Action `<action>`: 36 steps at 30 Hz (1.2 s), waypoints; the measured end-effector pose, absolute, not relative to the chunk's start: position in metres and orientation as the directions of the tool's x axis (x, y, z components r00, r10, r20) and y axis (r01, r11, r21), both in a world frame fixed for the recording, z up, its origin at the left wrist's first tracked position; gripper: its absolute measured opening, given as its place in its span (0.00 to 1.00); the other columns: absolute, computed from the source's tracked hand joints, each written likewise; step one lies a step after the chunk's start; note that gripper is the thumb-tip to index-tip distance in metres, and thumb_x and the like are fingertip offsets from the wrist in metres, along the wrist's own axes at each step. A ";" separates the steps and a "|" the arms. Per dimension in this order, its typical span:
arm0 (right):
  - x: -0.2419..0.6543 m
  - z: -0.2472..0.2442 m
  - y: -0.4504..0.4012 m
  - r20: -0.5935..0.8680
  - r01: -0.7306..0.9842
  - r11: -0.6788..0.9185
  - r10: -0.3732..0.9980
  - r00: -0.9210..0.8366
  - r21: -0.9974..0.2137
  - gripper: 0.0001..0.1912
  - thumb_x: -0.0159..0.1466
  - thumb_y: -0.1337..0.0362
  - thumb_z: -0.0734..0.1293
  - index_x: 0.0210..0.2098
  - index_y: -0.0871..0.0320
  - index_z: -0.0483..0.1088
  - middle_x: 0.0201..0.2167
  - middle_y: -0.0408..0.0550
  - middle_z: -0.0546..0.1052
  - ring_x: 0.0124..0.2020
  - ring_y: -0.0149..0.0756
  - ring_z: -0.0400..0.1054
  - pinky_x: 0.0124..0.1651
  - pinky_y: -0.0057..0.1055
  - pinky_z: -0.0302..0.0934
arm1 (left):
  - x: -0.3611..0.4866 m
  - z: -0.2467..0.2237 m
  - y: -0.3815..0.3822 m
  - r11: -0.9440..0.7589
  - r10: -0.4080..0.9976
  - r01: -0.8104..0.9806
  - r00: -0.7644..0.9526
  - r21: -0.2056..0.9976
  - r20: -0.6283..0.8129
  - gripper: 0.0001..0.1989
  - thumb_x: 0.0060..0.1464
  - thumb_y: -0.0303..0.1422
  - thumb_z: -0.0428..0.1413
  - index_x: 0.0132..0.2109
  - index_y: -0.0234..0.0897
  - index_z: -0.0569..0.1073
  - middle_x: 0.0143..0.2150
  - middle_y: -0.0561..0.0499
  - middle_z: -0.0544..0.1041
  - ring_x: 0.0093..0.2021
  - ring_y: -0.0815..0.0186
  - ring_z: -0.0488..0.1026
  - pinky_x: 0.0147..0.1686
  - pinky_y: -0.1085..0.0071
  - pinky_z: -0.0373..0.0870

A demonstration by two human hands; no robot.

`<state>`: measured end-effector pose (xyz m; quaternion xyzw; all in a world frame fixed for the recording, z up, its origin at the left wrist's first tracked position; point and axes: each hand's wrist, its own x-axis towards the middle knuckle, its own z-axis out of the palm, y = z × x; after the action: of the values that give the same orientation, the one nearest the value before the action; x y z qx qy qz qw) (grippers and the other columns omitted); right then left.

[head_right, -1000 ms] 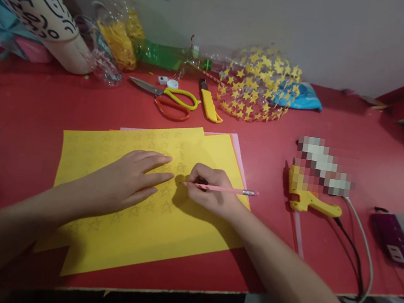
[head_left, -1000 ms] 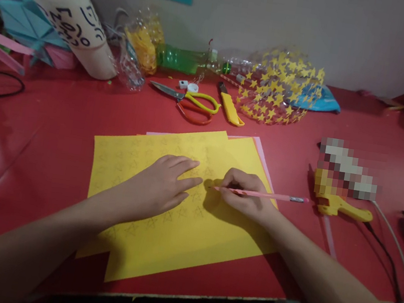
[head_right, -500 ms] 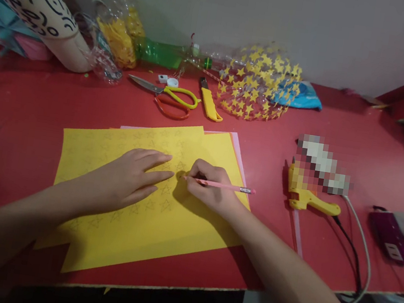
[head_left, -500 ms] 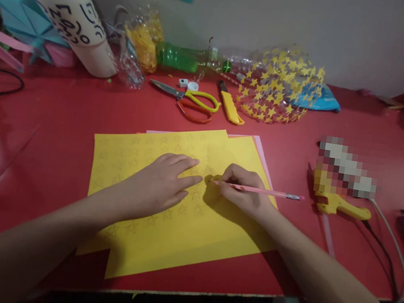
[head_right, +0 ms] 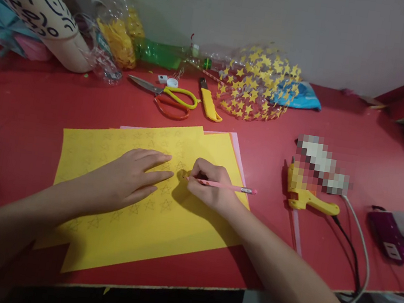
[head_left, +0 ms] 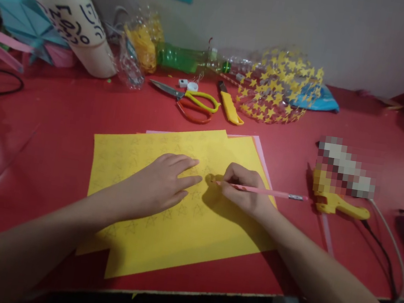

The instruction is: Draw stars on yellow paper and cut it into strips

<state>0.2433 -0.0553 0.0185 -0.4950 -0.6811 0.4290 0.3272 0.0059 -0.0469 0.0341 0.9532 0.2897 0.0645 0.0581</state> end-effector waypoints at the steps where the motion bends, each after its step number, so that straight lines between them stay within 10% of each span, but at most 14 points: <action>1: 0.244 0.018 -0.055 0.027 0.390 0.151 0.952 -0.306 -0.908 0.08 0.53 0.69 0.63 0.22 0.55 0.58 0.16 0.36 0.61 0.19 0.24 0.51 0.21 0.26 0.44 | 0.006 0.034 -0.047 -0.824 0.562 0.546 0.823 0.150 0.089 0.17 0.64 0.29 0.49 0.57 0.38 0.71 0.61 0.37 0.67 0.60 0.49 0.65 0.55 0.50 0.65; 36: 0.239 0.024 -0.059 0.021 0.396 0.190 0.919 -0.394 -0.898 0.06 0.57 0.66 0.63 0.25 0.56 0.62 0.17 0.36 0.63 0.20 0.25 0.53 0.23 0.26 0.47 | 0.006 0.031 -0.047 -0.823 0.565 0.549 0.819 0.149 0.104 0.18 0.63 0.29 0.49 0.58 0.37 0.70 0.61 0.37 0.68 0.60 0.49 0.65 0.55 0.49 0.65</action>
<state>0.2386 -0.0592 0.0243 -0.4621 -0.7111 0.4374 0.2990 0.0055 -0.0466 0.0313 0.9519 0.2924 0.0719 0.0564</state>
